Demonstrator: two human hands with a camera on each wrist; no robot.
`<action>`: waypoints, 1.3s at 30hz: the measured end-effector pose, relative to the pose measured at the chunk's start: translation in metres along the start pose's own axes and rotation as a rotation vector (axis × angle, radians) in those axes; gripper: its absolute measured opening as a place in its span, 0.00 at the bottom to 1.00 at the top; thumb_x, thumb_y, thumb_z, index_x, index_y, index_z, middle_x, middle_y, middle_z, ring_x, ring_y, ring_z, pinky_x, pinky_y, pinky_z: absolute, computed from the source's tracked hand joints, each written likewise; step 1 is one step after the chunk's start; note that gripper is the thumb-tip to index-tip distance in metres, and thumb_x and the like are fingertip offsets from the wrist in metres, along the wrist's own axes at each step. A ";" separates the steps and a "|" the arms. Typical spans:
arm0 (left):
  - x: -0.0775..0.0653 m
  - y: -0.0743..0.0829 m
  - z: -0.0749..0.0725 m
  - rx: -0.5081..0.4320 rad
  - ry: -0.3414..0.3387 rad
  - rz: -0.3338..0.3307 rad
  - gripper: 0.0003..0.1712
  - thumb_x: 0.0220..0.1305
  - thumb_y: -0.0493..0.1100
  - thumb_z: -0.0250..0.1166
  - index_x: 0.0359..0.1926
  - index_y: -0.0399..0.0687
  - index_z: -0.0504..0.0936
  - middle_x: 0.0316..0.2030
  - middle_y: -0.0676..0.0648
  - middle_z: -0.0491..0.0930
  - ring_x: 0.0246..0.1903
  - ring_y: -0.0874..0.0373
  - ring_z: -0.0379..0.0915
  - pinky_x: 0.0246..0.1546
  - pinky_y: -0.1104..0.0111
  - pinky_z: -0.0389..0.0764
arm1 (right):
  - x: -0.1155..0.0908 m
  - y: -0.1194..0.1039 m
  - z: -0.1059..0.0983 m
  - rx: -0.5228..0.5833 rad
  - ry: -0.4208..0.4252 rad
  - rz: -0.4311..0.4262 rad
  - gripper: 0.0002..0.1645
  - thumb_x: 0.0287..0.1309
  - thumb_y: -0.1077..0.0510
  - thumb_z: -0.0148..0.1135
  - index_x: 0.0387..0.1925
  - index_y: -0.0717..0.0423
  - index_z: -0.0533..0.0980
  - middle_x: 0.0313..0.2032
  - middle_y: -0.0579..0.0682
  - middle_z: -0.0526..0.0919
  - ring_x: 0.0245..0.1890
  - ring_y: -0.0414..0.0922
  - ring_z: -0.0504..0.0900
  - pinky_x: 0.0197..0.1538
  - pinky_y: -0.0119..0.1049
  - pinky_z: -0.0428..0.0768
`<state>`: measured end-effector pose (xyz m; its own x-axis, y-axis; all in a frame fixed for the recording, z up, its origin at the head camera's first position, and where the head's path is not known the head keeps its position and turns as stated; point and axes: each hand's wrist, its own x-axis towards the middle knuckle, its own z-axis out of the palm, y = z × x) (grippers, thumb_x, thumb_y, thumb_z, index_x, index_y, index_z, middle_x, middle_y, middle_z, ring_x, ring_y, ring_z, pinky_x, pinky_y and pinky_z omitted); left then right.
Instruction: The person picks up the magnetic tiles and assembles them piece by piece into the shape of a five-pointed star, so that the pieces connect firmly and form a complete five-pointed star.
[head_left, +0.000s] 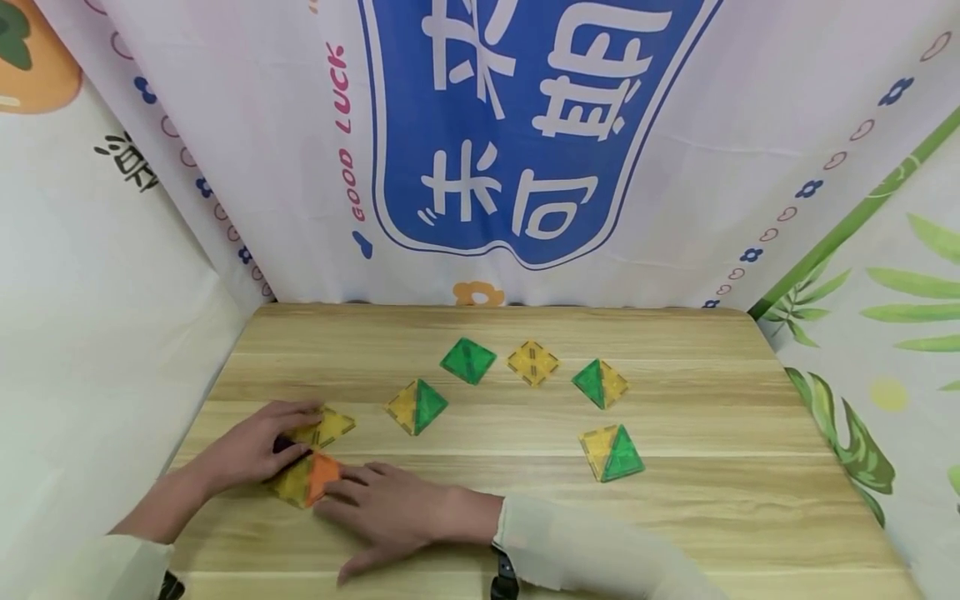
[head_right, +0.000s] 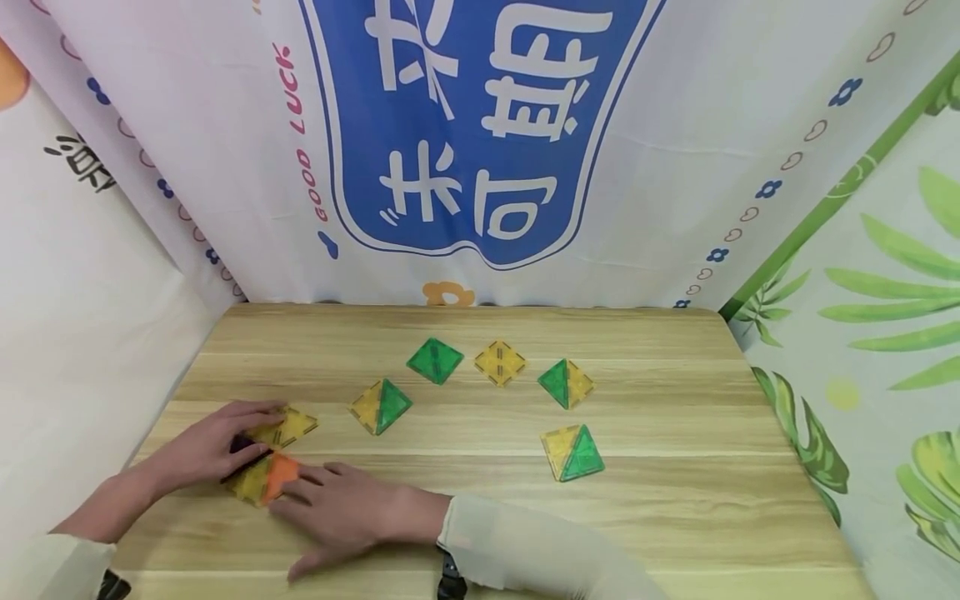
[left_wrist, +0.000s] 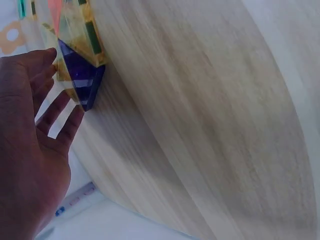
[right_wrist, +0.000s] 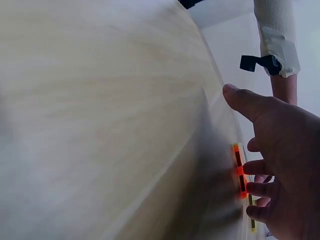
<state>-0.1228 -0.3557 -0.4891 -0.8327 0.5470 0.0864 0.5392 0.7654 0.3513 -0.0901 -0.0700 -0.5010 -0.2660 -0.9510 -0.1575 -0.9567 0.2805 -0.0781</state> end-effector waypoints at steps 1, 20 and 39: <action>0.001 0.003 0.000 -0.003 -0.018 0.008 0.25 0.65 0.37 0.75 0.63 0.39 0.85 0.69 0.39 0.77 0.65 0.38 0.74 0.60 0.40 0.76 | -0.004 0.000 0.000 0.001 0.001 -0.011 0.56 0.66 0.15 0.40 0.85 0.36 0.48 0.82 0.39 0.53 0.82 0.42 0.50 0.80 0.40 0.57; 0.039 0.063 0.018 -0.062 -0.165 0.268 0.22 0.62 0.36 0.77 0.58 0.47 0.87 0.59 0.43 0.81 0.56 0.45 0.80 0.53 0.52 0.85 | -0.100 0.012 0.003 -0.021 0.104 -0.134 0.40 0.76 0.25 0.45 0.77 0.39 0.70 0.68 0.37 0.76 0.70 0.37 0.71 0.76 0.34 0.66; 0.080 0.122 0.051 -0.089 -0.231 0.300 0.27 0.64 0.47 0.78 0.62 0.45 0.86 0.52 0.50 0.79 0.49 0.63 0.76 0.48 0.66 0.84 | -0.203 0.059 0.021 0.028 0.168 0.025 0.35 0.77 0.28 0.48 0.70 0.41 0.77 0.66 0.44 0.76 0.69 0.43 0.73 0.70 0.44 0.75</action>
<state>-0.1171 -0.2011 -0.4867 -0.5839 0.8117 -0.0117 0.7329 0.5332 0.4226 -0.0906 0.1423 -0.4947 -0.3080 -0.9514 0.0069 -0.9465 0.3057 -0.1035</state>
